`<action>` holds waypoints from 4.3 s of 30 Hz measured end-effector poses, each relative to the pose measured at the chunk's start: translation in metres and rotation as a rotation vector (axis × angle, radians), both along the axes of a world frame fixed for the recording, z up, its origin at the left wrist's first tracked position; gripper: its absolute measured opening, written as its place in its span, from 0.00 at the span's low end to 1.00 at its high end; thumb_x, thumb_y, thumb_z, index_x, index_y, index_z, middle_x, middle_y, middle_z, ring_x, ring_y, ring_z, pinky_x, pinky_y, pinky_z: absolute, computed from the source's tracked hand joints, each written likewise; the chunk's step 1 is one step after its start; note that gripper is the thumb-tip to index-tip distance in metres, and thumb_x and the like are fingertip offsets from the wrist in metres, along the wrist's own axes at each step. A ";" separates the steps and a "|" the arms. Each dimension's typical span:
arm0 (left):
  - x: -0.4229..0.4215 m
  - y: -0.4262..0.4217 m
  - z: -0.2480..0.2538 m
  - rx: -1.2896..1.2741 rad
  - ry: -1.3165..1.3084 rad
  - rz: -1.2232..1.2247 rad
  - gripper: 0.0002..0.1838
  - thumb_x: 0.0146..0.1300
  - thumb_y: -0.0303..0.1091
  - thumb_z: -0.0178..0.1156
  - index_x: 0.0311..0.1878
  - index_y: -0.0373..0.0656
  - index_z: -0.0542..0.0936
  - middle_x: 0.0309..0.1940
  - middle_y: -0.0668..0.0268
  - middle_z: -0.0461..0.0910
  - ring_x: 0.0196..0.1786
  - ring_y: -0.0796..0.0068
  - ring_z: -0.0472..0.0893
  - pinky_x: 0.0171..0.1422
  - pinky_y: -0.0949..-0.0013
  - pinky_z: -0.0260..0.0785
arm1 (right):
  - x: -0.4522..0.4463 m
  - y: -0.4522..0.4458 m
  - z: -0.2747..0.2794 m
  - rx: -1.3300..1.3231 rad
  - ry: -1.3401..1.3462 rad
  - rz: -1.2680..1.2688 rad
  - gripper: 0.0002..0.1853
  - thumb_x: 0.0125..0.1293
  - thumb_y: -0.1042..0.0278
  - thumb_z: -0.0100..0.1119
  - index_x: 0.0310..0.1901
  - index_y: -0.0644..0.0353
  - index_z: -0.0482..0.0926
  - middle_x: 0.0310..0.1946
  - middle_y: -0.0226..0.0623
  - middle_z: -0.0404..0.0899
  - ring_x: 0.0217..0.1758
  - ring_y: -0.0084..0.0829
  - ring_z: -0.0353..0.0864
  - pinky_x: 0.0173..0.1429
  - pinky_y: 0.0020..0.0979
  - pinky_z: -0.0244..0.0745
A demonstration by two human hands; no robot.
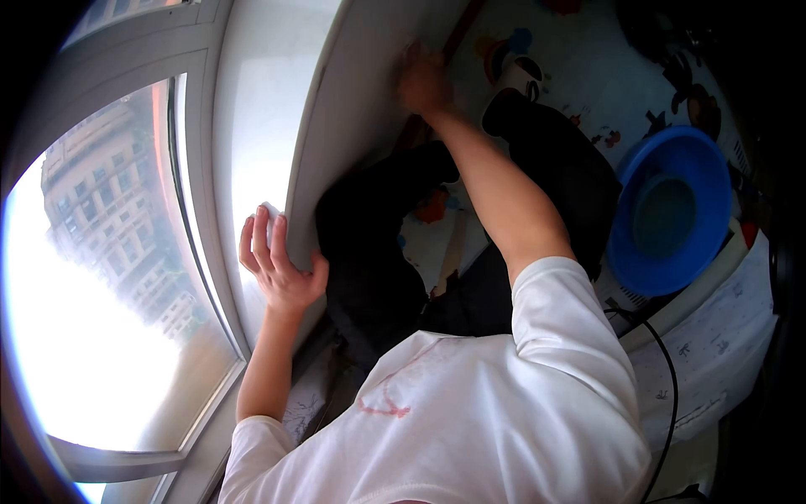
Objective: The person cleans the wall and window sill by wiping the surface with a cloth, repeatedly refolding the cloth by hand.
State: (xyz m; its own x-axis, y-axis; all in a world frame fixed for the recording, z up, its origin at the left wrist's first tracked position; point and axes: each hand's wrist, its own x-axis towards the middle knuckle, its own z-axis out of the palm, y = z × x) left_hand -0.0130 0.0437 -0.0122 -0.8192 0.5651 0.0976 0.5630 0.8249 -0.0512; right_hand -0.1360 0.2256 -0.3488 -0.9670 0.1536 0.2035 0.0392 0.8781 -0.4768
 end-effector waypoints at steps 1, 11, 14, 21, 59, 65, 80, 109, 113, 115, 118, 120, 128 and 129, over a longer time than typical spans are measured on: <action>-0.001 -0.001 -0.001 0.000 0.001 -0.003 0.38 0.40 0.31 0.56 0.62 0.43 0.63 0.63 0.50 0.62 0.65 0.47 0.60 0.67 0.50 0.53 | 0.005 0.004 0.024 -0.054 -0.010 -0.013 0.28 0.62 0.67 0.48 0.62 0.72 0.61 0.48 0.60 0.69 0.48 0.53 0.71 0.51 0.44 0.70; 0.001 -0.002 0.000 -0.020 0.007 -0.005 0.39 0.40 0.32 0.57 0.63 0.43 0.63 0.63 0.50 0.62 0.66 0.48 0.59 0.67 0.50 0.53 | -0.001 0.009 0.034 -0.072 -0.017 0.025 0.28 0.59 0.67 0.51 0.61 0.69 0.63 0.49 0.59 0.69 0.49 0.56 0.72 0.49 0.47 0.72; 0.001 0.000 0.000 -0.018 0.009 -0.003 0.39 0.40 0.32 0.57 0.63 0.43 0.63 0.63 0.50 0.62 0.66 0.48 0.59 0.67 0.50 0.53 | -0.003 -0.002 0.043 -0.378 0.003 -0.075 0.28 0.59 0.64 0.52 0.60 0.69 0.65 0.53 0.58 0.68 0.53 0.55 0.70 0.50 0.50 0.71; 0.000 0.000 0.002 -0.025 -0.006 -0.017 0.40 0.40 0.31 0.57 0.63 0.40 0.62 0.64 0.50 0.61 0.66 0.48 0.59 0.67 0.51 0.53 | 0.001 0.028 0.075 0.161 -0.199 0.230 0.29 0.57 0.61 0.56 0.59 0.67 0.68 0.50 0.55 0.73 0.57 0.52 0.68 0.56 0.51 0.64; 0.004 0.001 0.007 -0.042 -0.011 0.003 0.40 0.41 0.31 0.57 0.64 0.41 0.61 0.64 0.50 0.61 0.67 0.47 0.58 0.68 0.50 0.52 | -0.014 0.038 0.093 -0.688 -0.281 0.091 0.20 0.65 0.70 0.41 0.53 0.78 0.66 0.49 0.58 0.73 0.51 0.50 0.74 0.55 0.41 0.69; 0.001 0.001 0.005 -0.037 -0.011 0.004 0.39 0.41 0.31 0.57 0.63 0.41 0.62 0.64 0.49 0.61 0.66 0.47 0.58 0.68 0.50 0.52 | -0.012 0.032 0.108 -0.882 -0.213 -0.048 0.19 0.62 0.70 0.43 0.49 0.76 0.69 0.45 0.58 0.75 0.50 0.52 0.74 0.55 0.41 0.69; 0.002 0.000 0.003 0.023 -0.006 0.014 0.40 0.39 0.30 0.57 0.63 0.43 0.64 0.63 0.50 0.63 0.64 0.48 0.60 0.67 0.51 0.51 | -0.023 0.043 0.082 -0.546 -0.304 0.227 0.20 0.63 0.72 0.40 0.53 0.77 0.68 0.50 0.59 0.72 0.53 0.54 0.72 0.58 0.41 0.67; 0.002 0.002 0.005 -0.006 -0.002 0.012 0.39 0.40 0.31 0.57 0.63 0.42 0.63 0.63 0.49 0.62 0.65 0.47 0.59 0.68 0.51 0.51 | -0.002 0.017 0.109 -0.806 -0.163 -0.074 0.19 0.61 0.70 0.44 0.52 0.73 0.70 0.50 0.57 0.72 0.51 0.54 0.73 0.55 0.42 0.69; 0.000 0.002 0.007 -0.030 -0.017 0.004 0.39 0.42 0.32 0.57 0.64 0.40 0.62 0.64 0.49 0.61 0.67 0.48 0.58 0.69 0.51 0.51 | -0.014 0.025 0.094 -0.653 -0.223 0.055 0.18 0.59 0.70 0.46 0.50 0.70 0.72 0.52 0.56 0.72 0.54 0.51 0.72 0.57 0.42 0.67; 0.002 0.000 0.005 -0.029 -0.018 0.010 0.39 0.42 0.32 0.57 0.64 0.40 0.62 0.64 0.49 0.61 0.67 0.48 0.58 0.69 0.51 0.51 | -0.020 0.045 0.096 -0.309 -0.309 0.320 0.19 0.59 0.69 0.45 0.50 0.70 0.72 0.52 0.56 0.72 0.54 0.51 0.72 0.57 0.43 0.67; 0.003 -0.002 0.006 -0.015 -0.028 0.010 0.39 0.41 0.31 0.57 0.63 0.41 0.63 0.64 0.49 0.61 0.66 0.47 0.58 0.68 0.51 0.51 | -0.013 0.023 0.089 -0.832 -0.164 0.014 0.15 0.61 0.71 0.45 0.44 0.72 0.75 0.45 0.53 0.75 0.49 0.47 0.73 0.56 0.40 0.68; 0.001 0.001 0.004 0.029 -0.014 0.015 0.39 0.39 0.30 0.57 0.62 0.42 0.65 0.63 0.49 0.63 0.64 0.46 0.60 0.67 0.51 0.51 | -0.010 0.021 0.096 -0.671 -0.152 -0.004 0.16 0.60 0.68 0.47 0.46 0.70 0.73 0.48 0.54 0.73 0.50 0.49 0.73 0.56 0.43 0.68; 0.005 -0.004 0.005 0.028 -0.016 0.027 0.39 0.38 0.30 0.57 0.62 0.43 0.65 0.62 0.50 0.64 0.65 0.48 0.60 0.67 0.52 0.51 | -0.010 0.026 0.092 -0.429 -0.183 0.113 0.15 0.61 0.70 0.47 0.46 0.70 0.75 0.49 0.54 0.74 0.51 0.47 0.74 0.58 0.39 0.67; 0.002 -0.001 0.004 0.039 -0.009 0.027 0.39 0.38 0.30 0.57 0.62 0.43 0.65 0.62 0.50 0.64 0.65 0.48 0.60 0.67 0.52 0.51 | -0.008 0.019 0.093 -0.554 -0.113 0.020 0.14 0.60 0.70 0.49 0.44 0.68 0.77 0.50 0.53 0.74 0.51 0.47 0.74 0.58 0.39 0.67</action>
State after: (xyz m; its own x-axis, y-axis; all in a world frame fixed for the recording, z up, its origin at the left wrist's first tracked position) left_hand -0.0111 0.0427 -0.0086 -0.8353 0.5384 0.1113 0.5404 0.8413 -0.0136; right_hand -0.1442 0.2445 -0.2557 -0.9820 0.1890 -0.0076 0.1027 0.4989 -0.8605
